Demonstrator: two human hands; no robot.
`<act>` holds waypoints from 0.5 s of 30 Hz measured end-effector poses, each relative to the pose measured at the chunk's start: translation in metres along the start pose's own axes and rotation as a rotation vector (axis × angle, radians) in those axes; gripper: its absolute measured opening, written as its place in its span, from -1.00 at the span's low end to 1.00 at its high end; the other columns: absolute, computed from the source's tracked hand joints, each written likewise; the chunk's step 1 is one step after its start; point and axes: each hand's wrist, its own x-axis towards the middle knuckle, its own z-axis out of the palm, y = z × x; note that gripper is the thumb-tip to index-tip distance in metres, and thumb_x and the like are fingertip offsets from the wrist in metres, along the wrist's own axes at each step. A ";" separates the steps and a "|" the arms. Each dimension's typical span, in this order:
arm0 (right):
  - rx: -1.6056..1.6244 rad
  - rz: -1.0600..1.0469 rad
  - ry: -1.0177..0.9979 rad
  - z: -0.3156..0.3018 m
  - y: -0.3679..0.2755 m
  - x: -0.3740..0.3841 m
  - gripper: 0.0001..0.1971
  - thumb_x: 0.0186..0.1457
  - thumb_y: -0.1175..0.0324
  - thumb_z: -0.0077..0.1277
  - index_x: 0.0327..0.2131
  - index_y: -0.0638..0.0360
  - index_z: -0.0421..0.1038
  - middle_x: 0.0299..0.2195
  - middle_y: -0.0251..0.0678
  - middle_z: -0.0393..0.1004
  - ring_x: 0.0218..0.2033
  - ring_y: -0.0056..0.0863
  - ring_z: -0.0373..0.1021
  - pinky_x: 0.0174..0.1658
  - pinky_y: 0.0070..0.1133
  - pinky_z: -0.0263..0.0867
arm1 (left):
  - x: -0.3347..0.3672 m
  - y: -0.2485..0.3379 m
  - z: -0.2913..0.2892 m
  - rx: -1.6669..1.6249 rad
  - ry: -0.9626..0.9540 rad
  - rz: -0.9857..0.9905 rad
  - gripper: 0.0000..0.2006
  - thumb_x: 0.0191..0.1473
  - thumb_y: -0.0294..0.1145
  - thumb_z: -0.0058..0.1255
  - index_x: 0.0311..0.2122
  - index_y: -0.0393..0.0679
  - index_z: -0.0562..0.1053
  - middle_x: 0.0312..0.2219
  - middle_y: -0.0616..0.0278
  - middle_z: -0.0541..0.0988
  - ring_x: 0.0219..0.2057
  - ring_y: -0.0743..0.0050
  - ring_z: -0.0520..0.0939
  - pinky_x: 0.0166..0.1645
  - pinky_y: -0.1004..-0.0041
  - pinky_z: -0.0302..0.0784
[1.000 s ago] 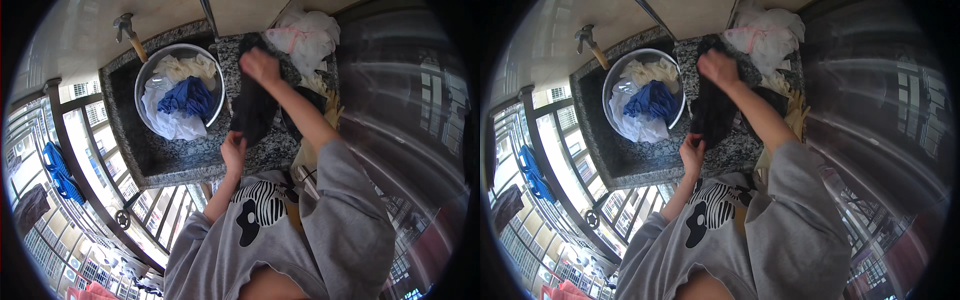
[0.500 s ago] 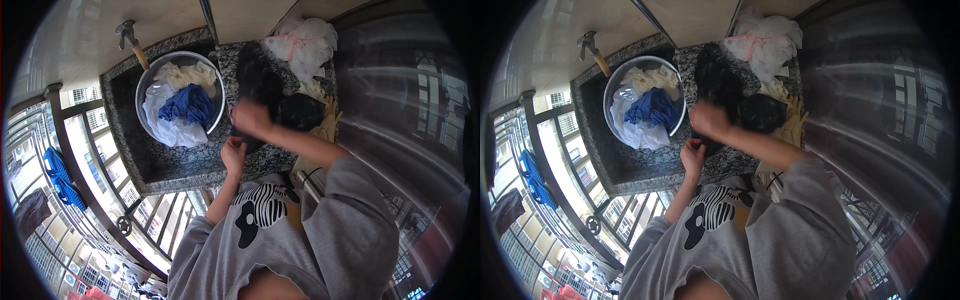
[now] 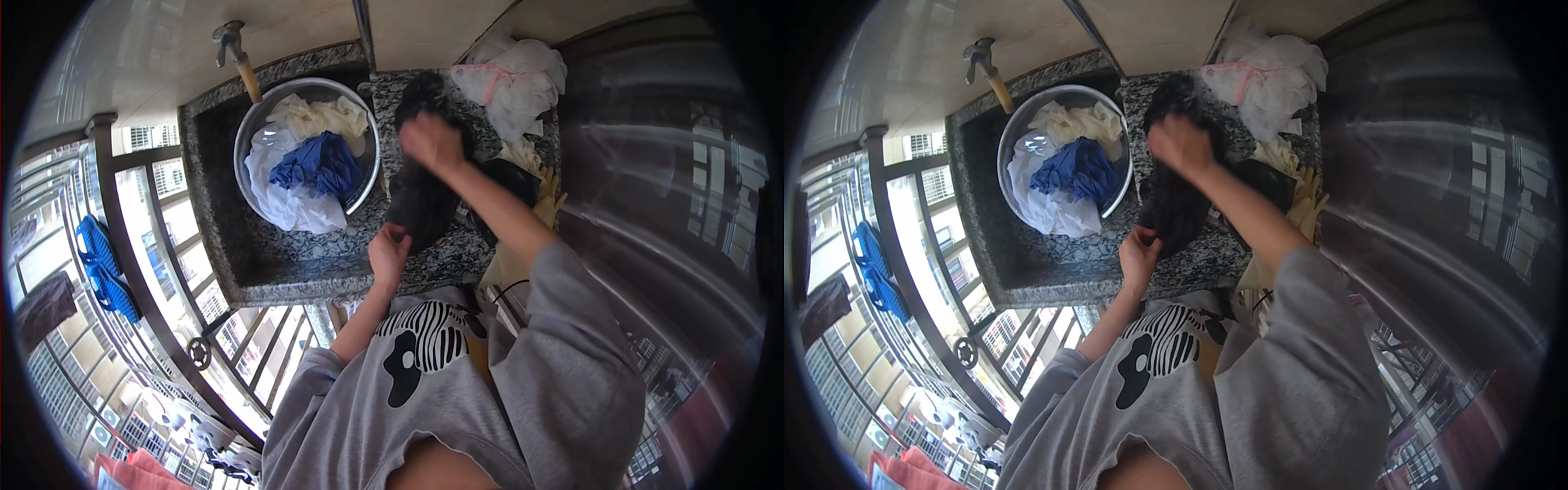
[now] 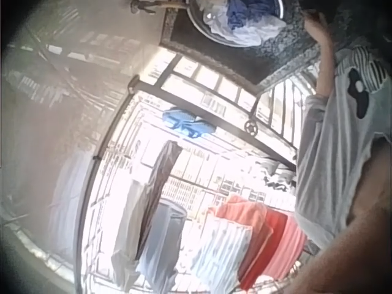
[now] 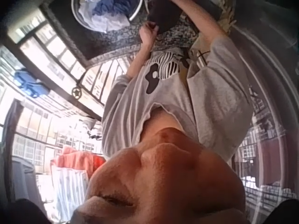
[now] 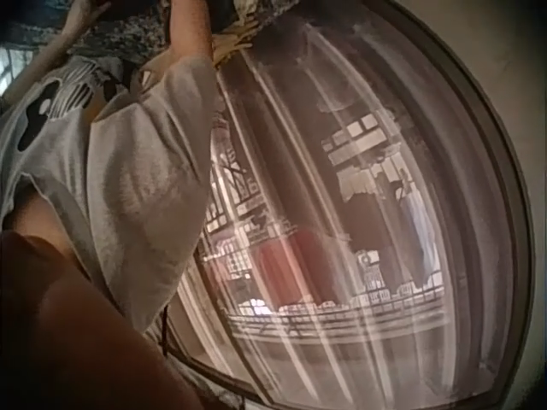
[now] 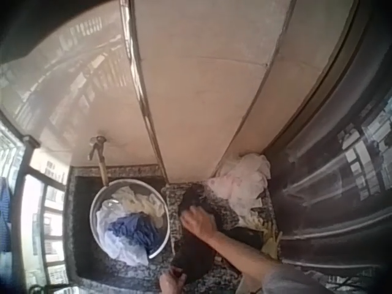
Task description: Hand-washing clothes in a basin at a sink.
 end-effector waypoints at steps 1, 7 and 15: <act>0.087 0.018 0.173 0.001 0.026 0.019 -0.85 -0.04 0.23 0.12 -0.42 -0.06 0.36 -0.46 -0.35 0.35 -0.46 -0.31 0.39 -0.56 -0.32 0.34 | -0.002 0.004 0.002 0.000 0.001 0.002 -0.79 -0.17 -0.39 0.21 -0.36 -0.20 0.53 -0.53 0.01 0.59 -0.44 0.02 0.63 -0.28 0.24 0.49; 0.227 -0.207 -0.141 -0.011 -0.079 -0.075 -0.84 -0.08 0.23 0.15 -0.46 -0.10 0.35 -0.49 -0.40 0.31 -0.53 -0.41 0.39 -0.58 -0.43 0.35 | 0.001 -0.007 -0.002 0.058 0.006 -0.052 -0.78 -0.16 -0.36 0.22 -0.35 -0.19 0.53 -0.50 -0.01 0.60 -0.40 -0.01 0.64 -0.25 0.22 0.51; 0.311 0.684 0.039 -0.008 0.017 0.025 -0.82 0.03 0.21 0.15 -0.36 0.07 0.51 -0.41 -0.21 0.56 -0.33 -0.20 0.51 -0.28 -0.36 0.37 | 0.020 0.026 -0.026 -0.486 -0.125 0.162 -0.81 0.07 -0.35 0.14 -0.23 -0.18 0.49 -0.30 0.22 0.61 -0.26 0.33 0.63 -0.17 0.40 0.50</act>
